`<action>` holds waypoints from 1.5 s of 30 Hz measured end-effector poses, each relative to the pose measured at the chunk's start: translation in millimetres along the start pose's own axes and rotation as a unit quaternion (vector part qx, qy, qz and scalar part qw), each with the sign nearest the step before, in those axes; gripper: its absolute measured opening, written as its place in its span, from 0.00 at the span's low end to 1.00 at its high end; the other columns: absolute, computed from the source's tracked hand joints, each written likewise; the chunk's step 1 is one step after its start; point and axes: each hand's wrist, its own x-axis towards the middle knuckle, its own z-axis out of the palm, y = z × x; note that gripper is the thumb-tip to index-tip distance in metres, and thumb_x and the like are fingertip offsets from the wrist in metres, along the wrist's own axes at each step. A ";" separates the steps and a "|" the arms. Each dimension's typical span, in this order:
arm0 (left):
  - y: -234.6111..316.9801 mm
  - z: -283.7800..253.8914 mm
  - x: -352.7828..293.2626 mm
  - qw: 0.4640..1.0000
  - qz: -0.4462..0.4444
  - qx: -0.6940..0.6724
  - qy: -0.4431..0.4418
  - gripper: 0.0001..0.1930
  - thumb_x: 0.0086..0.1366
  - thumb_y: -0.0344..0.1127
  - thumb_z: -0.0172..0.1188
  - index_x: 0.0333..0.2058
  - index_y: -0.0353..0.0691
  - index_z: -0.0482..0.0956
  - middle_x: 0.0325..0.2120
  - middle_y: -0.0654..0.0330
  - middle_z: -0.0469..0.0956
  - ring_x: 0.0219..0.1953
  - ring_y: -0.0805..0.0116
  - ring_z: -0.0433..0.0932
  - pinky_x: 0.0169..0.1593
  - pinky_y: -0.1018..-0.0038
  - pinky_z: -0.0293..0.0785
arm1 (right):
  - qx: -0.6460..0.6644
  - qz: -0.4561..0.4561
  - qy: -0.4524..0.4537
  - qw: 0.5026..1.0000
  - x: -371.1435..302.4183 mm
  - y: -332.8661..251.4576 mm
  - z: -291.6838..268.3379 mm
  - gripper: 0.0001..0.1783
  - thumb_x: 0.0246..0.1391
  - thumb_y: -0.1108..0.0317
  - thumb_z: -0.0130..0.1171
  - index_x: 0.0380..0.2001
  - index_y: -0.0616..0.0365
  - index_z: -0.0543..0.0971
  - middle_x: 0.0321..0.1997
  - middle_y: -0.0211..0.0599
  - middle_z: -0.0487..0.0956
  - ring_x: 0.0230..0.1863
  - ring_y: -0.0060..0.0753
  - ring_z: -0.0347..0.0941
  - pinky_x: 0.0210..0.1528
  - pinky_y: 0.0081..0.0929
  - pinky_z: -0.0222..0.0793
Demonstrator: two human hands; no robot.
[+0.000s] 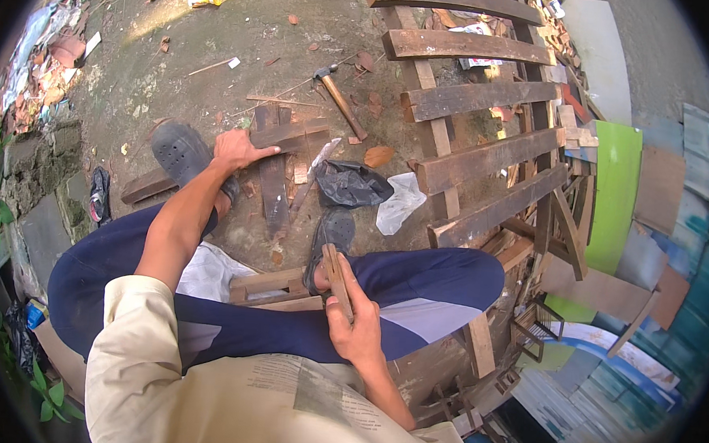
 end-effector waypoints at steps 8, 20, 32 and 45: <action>16.7 3.4 14.3 1.000 0.012 0.007 -0.006 0.60 0.42 0.92 0.56 0.44 0.31 0.88 0.38 0.44 0.87 0.45 0.49 0.87 0.50 0.58 0.82 | -0.081 -0.061 0.091 0.991 158.0 64.7 41.6 0.32 0.61 0.65 0.55 0.68 0.64 0.71 0.54 0.67 0.81 0.55 0.60 0.81 0.59 0.39 0.73; 1.3 7.8 14.1 1.000 0.011 -0.006 -0.013 0.61 0.41 0.93 0.54 0.42 0.30 0.88 0.39 0.43 0.87 0.48 0.48 0.85 0.53 0.57 0.79 | -0.099 -0.104 0.069 0.987 138.0 55.5 48.4 0.35 0.58 0.68 0.52 0.69 0.70 0.68 0.57 0.65 0.81 0.55 0.56 0.82 0.58 0.40 0.74; -5.0 4.6 14.9 1.000 0.005 -0.004 -0.010 0.59 0.42 0.90 0.58 0.41 0.26 0.87 0.34 0.42 0.86 0.43 0.47 0.87 0.49 0.57 0.81 | -0.099 -0.108 0.038 0.988 71.8 46.6 20.9 0.33 0.61 0.69 0.43 0.70 0.67 0.70 0.46 0.46 0.84 0.19 0.18 0.71 0.23 0.19 0.67; -2.8 7.8 7.9 1.000 -0.005 -0.009 0.023 0.58 0.42 0.91 0.57 0.41 0.32 0.88 0.35 0.45 0.87 0.41 0.49 0.88 0.49 0.58 0.82 | -0.118 0.006 0.024 0.993 66.8 -21.7 19.1 0.30 0.63 0.65 0.51 0.67 0.65 0.72 0.38 0.53 0.81 0.37 0.47 0.76 0.41 0.37 0.70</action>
